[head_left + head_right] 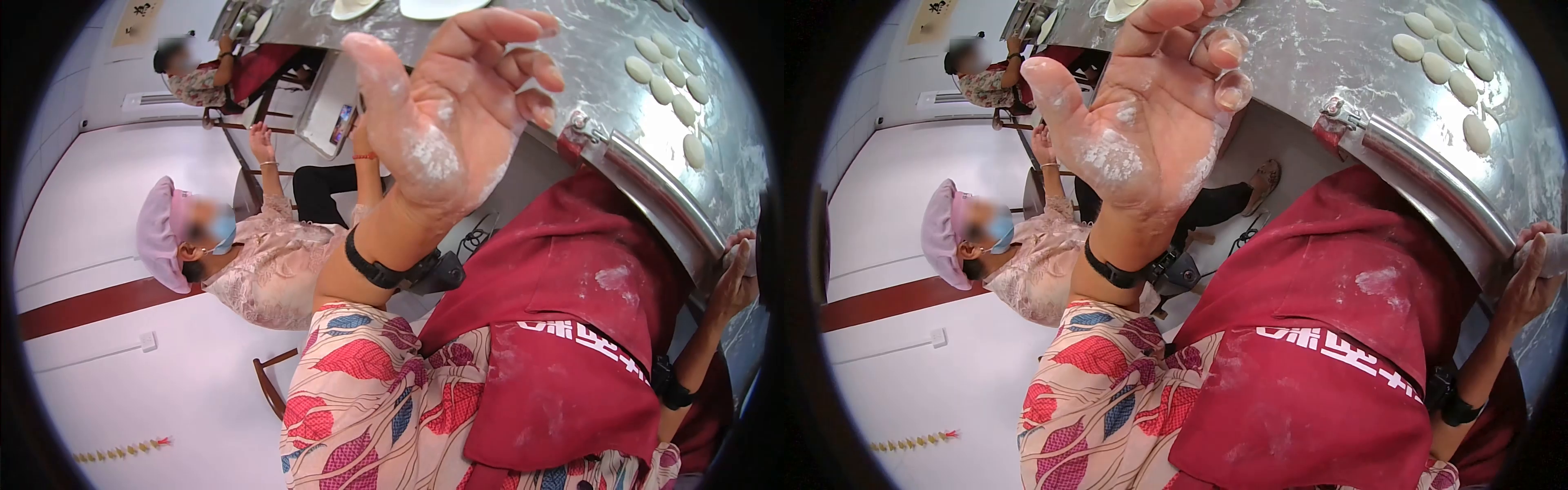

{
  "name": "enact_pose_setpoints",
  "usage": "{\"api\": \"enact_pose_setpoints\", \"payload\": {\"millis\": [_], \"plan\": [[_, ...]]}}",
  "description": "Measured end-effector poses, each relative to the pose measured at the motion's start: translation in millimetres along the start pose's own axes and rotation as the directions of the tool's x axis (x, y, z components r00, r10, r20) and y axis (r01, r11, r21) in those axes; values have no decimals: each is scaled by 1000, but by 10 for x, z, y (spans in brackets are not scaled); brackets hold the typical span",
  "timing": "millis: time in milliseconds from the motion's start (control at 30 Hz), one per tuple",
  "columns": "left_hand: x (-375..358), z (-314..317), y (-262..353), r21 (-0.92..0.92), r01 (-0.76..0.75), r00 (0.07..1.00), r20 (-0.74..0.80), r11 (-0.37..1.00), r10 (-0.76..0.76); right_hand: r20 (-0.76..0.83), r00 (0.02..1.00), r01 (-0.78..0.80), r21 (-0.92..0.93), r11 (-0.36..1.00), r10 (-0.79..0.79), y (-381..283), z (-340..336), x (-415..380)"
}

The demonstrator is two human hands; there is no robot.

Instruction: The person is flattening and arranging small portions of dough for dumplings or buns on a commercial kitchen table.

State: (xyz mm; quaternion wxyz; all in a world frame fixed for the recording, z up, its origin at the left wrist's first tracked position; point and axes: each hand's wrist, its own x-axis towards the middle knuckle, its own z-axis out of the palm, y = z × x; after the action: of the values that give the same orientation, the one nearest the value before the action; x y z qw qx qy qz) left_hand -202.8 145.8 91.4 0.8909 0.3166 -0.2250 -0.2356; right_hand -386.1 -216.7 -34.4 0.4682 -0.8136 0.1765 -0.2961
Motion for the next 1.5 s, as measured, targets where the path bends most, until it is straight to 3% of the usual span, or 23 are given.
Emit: {"api": "enact_pose_setpoints", "payload": {"millis": [233,333,533,633,700,767,800,867,967,1067,1167,1267,1400,1500], "plan": [[16,-7,38,-28,15,1000,6,1000,-15,64,996,-66,-9,998,66,58,-135,3],[23,69,61,87,34,996,-84,996,-27,-13,1000,1,71,997,0,-113,-31,15],[73,99,72,99,32,997,-72,995,-25,66,996,60,8,998,-61,-122,-166,13],[125,152,123,183,50,999,-19,982,-48,-34,999,38,70,997,-36,-203,-123,-41],[236,86,121,328,146,984,-148,933,-102,-42,996,82,29,996,-81,-316,-124,-43],[399,-13,129,609,273,955,-267,745,-132,-152,982,128,93,987,-113,-400,-14,-60],[499,-40,121,750,331,940,-316,573,-131,-190,977,125,130,984,-99,-461,39,-89],[699,-221,100,986,140,986,-131,91,-101,-195,968,184,106,977,-161,-520,59,-101],[1053,-299,104,950,-82,989,41,-302,-142,-181,964,206,53,977,-193,-602,37,-120],[1577,-355,-25,938,-27,980,-43,-347,-193,-179,967,188,34,982,-179,-631,53,-108],[2123,-534,-390,960,-45,986,-1,-276,-166,-173,967,195,22,980,-189,-602,51,-110],[2531,-590,-800,928,-18,997,-11,-371,-76,-179,962,208,2,978,-204,-603,52,-104],[2779,-477,-1144,896,58,990,-109,-441,-91,-156,969,189,-39,981,-193,-610,22,-118],[2852,-476,-1252,906,32,984,-103,-422,-147,-154,966,194,-102,976,-208,-538,16,-131]]}}
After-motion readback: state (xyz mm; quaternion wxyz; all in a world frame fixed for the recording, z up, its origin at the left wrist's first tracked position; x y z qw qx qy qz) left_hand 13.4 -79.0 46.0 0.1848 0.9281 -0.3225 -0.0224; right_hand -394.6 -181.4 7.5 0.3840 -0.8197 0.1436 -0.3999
